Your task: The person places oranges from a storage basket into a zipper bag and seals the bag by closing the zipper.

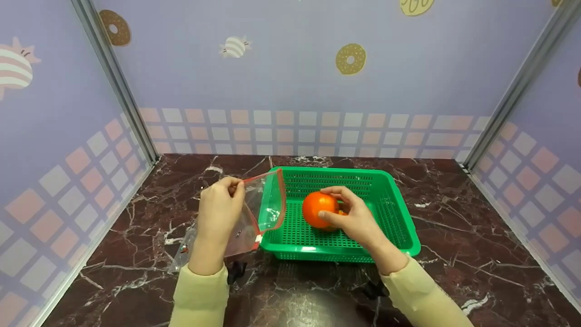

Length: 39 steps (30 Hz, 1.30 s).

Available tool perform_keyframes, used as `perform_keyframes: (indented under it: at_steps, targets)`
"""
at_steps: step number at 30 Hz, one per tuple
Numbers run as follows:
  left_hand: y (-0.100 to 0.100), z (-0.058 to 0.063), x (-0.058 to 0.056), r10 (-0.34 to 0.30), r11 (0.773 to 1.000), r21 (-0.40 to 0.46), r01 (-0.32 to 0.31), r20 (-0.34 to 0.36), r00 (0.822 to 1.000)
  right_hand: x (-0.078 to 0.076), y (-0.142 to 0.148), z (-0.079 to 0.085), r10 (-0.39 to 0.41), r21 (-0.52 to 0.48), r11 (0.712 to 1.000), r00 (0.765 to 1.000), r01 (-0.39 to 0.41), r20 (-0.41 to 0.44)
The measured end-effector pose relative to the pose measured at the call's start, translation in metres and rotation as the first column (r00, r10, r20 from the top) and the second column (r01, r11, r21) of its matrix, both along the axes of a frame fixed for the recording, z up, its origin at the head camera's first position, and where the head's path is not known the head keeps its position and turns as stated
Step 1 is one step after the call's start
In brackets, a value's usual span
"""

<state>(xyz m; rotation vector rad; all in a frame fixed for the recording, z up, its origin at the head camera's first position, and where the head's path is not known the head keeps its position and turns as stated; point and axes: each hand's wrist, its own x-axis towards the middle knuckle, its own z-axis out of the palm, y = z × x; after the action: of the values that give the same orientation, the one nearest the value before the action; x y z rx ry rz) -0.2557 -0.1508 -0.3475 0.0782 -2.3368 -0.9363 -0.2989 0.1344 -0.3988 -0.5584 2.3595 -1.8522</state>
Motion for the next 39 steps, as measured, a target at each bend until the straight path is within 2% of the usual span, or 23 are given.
perform_keyframes:
  at_steps: [13, 22, 32, 39]
  targets:
    - [0.0, -0.001, 0.0, 0.004, 1.0, -0.01, -0.004, -0.012, 1.0, 0.004, -0.037, 0.001, 0.033, -0.1, 0.994, 0.999, -0.033, 0.003]
    - [0.0, -0.001, -0.001, 0.009, 1.0, -0.011, -0.009, 0.002, 1.0, 0.006, -0.063, 0.004, 0.047, -0.103, 0.994, 0.999, -0.047, -0.006]
    - [0.0, -0.001, 0.0, 0.008, 1.0, -0.016, -0.008, -0.017, 1.0, 0.01, -0.091, 0.007, 0.09, -0.052, 0.994, 0.995, -0.093, -0.053]
    - [0.0, -0.001, 0.0, 0.01, 1.0, -0.006, -0.01, -0.004, 1.0, 0.011, -0.103, 0.003, 0.135, -0.049, 0.989, 0.99, -0.137, -0.047]
